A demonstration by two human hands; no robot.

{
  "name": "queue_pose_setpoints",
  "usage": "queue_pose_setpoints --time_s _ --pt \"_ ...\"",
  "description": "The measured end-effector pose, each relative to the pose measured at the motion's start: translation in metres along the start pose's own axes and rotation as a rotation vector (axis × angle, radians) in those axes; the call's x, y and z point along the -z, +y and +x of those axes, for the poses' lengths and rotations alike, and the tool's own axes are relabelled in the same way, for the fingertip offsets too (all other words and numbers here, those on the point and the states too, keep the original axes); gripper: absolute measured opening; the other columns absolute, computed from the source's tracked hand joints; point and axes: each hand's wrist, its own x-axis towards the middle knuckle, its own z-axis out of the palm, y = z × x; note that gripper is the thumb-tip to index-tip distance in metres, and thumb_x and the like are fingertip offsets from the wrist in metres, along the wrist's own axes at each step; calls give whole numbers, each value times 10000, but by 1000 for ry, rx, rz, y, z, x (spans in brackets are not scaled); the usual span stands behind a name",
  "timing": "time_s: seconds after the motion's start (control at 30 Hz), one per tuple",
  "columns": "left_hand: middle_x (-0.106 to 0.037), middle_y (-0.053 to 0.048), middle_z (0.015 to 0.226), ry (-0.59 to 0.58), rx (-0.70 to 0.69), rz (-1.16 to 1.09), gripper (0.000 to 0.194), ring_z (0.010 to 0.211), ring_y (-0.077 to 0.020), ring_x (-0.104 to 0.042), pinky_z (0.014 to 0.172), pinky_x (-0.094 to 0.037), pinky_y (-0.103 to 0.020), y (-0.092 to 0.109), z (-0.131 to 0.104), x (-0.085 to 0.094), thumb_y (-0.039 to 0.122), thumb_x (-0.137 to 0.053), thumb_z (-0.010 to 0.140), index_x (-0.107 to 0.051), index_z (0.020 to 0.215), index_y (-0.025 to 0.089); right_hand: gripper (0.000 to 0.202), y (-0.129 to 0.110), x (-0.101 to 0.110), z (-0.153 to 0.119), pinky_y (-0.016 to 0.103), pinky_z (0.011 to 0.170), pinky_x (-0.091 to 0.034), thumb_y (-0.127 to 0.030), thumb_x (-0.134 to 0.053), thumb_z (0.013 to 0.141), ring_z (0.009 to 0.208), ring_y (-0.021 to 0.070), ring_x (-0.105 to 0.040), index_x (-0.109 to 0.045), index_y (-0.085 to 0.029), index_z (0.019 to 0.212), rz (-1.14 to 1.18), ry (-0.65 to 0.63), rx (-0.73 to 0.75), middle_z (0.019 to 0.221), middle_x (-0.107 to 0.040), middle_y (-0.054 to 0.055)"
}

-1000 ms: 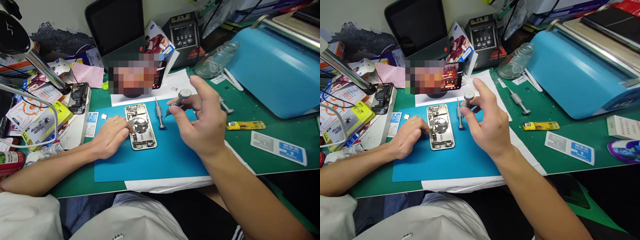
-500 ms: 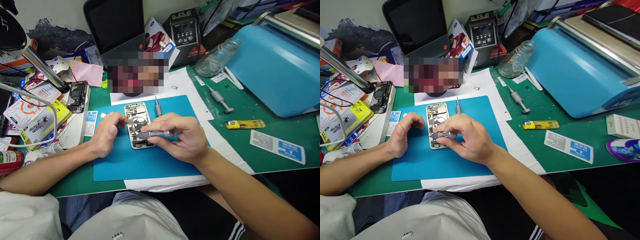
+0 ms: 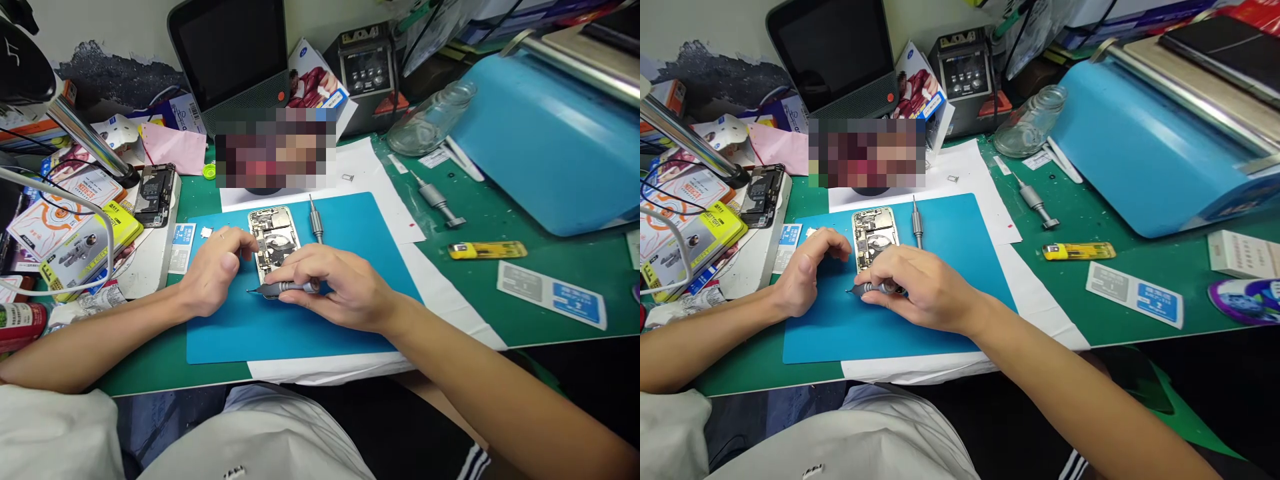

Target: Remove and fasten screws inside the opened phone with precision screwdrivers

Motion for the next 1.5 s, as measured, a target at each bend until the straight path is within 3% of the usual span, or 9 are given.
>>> queue_pose_setpoints --time_s 0.33,0.47,0.6,0.73,0.87,1.17,1.5 --pt "-595 -48 889 -7 -37 -11 713 837 -224 -509 825 -409 -408 -1 0 0 744 -75 1002 -552 949 217 213 -1 2 0 324 769 -631 -184 -706 927 913 182 -770 -506 -253 954 26 80 -23 954 -802 40" --pt "-601 -46 894 -15 -61 26 573 855 -219 -516 833 -404 -398 -1 0 1 591 -152 1075 -568 977 210 230 -1 5 -1 353 698 -616 -193 -718 910 886 213 -782 -510 -276 960 97 250 -162 959 -813 17" --pt "-654 -57 977 -52 -42 102 372 899 -224 -545 857 -405 -399 3 2 2 411 -296 1084 -603 1068 202 267 0 9 3 371 687 -609 -174 -761 867 823 234 -793 -532 -276 961 109 503 -169 856 -782 -12" --pt "-676 -63 1007 -62 -55 154 248 921 -229 -565 857 -413 -390 5 4 1 324 -448 1038 -622 1152 188 257 0 10 6 362 650 -609 -246 -778 867 798 242 -794 -534 -274 942 73 603 -220 839 -712 -15" --pt "-691 -63 999 -56 -93 177 249 925 -228 -581 856 -420 -379 3 4 -1 335 -517 1034 -624 1204 189 252 2 9 6 356 633 -616 -283 -776 876 776 231 -792 -534 -275 945 57 604 -212 827 -713 -20" --pt "-678 -57 975 -10 -202 190 262 896 -205 -586 823 -426 -350 -3 3 -3 288 -562 1040 -646 1261 175 281 5 8 4 356 677 -615 -150 -776 859 826 220 -791 -577 -273 1014 160 540 -168 876 -785 -12" --pt "-691 -54 935 25 -203 203 187 850 -187 -592 790 -411 -338 -2 3 -4 242 -537 1048 -705 1048 160 248 2 9 4 390 632 -599 -210 -754 886 797 256 -791 -559 -309 1003 128 496 -211 853 -742 -15"
